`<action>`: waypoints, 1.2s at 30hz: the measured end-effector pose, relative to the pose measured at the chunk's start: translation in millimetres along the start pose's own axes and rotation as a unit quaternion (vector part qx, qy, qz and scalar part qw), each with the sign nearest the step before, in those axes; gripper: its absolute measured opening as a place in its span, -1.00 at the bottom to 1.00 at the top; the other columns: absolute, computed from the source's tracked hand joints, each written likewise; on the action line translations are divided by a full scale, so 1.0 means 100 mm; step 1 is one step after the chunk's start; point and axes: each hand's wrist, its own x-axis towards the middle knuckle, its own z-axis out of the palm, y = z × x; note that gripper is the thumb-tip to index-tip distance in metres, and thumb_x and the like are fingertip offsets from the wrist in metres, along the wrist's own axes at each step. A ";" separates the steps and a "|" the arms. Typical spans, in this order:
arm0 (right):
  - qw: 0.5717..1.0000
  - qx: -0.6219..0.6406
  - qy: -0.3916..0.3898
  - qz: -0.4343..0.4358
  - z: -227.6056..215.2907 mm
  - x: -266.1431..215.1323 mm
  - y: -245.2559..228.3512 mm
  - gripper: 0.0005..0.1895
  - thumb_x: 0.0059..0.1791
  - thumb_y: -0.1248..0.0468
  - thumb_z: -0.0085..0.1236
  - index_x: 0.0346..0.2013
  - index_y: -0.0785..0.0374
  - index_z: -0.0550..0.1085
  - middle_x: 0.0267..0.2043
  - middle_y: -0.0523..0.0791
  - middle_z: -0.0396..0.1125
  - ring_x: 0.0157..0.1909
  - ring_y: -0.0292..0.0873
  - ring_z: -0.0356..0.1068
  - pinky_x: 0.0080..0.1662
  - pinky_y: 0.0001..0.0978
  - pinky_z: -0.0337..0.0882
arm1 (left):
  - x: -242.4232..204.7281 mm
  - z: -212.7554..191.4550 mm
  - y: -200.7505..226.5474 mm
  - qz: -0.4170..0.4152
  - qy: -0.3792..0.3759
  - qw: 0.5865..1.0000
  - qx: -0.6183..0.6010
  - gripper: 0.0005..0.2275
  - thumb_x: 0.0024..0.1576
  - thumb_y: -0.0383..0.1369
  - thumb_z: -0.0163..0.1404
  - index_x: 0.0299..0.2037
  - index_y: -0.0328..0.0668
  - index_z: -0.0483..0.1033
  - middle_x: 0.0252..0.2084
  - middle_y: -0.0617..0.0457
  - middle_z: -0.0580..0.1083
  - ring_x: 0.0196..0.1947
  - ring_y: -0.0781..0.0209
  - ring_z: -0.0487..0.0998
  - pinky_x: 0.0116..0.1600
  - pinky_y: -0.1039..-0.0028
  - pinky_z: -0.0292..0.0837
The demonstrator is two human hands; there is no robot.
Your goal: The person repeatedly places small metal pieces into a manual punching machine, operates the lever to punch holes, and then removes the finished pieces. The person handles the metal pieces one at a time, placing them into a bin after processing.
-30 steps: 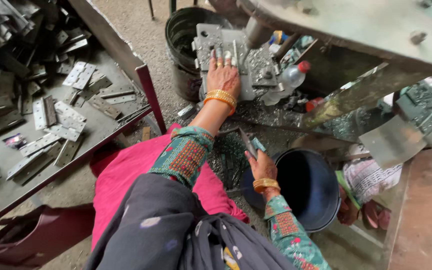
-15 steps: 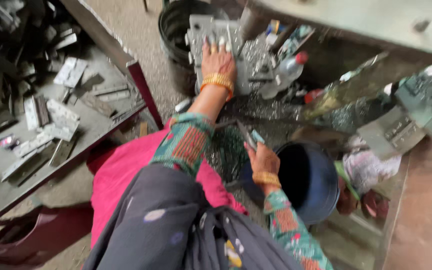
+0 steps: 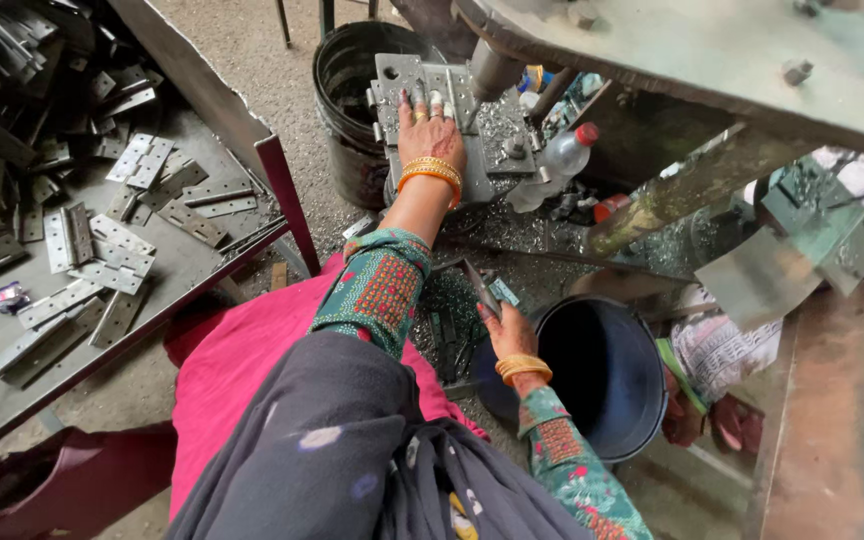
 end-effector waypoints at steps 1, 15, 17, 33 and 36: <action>1.000 -0.003 -0.004 -0.007 0.05 0.03 0.02 -0.44 0.05 -0.25 -0.02 -0.11 0.19 0.51 -0.28 0.11 0.48 -0.15 0.26 0.48 -0.16 0.10 0.41 | 0.01 -0.02 -0.02 0.002 -0.004 1.000 0.017 -0.58 0.22 -0.30 -0.29 0.25 -0.13 0.41 0.45 -0.02 0.18 0.49 -0.08 0.05 0.47 -0.03 -0.41; 0.968 -0.061 0.184 -0.159 -1.33 -0.18 -1.21 -0.59 0.04 -0.12 0.11 -0.19 0.18 0.49 -0.21 0.02 0.49 -0.15 0.22 0.47 -0.18 0.10 0.40 | -1.29 -0.29 -0.29 0.221 0.160 0.962 -0.017 -0.74 0.22 -0.36 -0.15 0.05 -0.18 0.49 0.18 -0.07 0.46 0.33 0.03 0.35 0.49 0.08 0.03; 0.967 -0.067 0.191 -0.156 -1.40 -0.19 -1.27 -0.60 0.06 -0.11 0.11 -0.21 0.18 0.49 -0.21 0.02 0.49 -0.16 0.23 0.46 -0.19 0.11 0.39 | -1.30 -0.42 -0.24 0.238 0.151 0.955 -0.088 -0.80 0.24 -0.32 -0.11 -0.03 -0.18 0.50 0.06 -0.06 0.50 0.22 0.04 0.43 0.40 0.13 0.17; 0.961 -0.132 0.195 -0.147 -1.31 -0.19 -1.26 -0.64 0.06 -0.05 0.09 -0.18 0.19 0.49 -0.23 0.02 0.49 -0.21 0.20 0.49 -0.21 0.08 0.42 | -1.17 -0.52 0.08 0.082 0.041 0.993 -0.077 -0.73 0.08 -0.31 -0.11 -0.17 -0.20 0.64 0.36 -0.14 0.32 0.38 -0.06 0.14 0.29 0.01 0.02; 0.963 -0.136 0.189 -0.138 -1.33 -0.14 -1.28 -0.64 0.07 -0.05 0.08 -0.20 0.19 0.49 -0.25 0.01 0.48 -0.22 0.19 0.49 -0.20 0.09 0.41 | -1.14 -0.51 0.09 0.107 -0.044 0.993 -0.020 -0.68 0.17 -0.29 -0.15 -0.03 -0.23 0.61 0.40 -0.10 0.29 0.54 -0.04 -0.01 0.47 -0.11 -0.20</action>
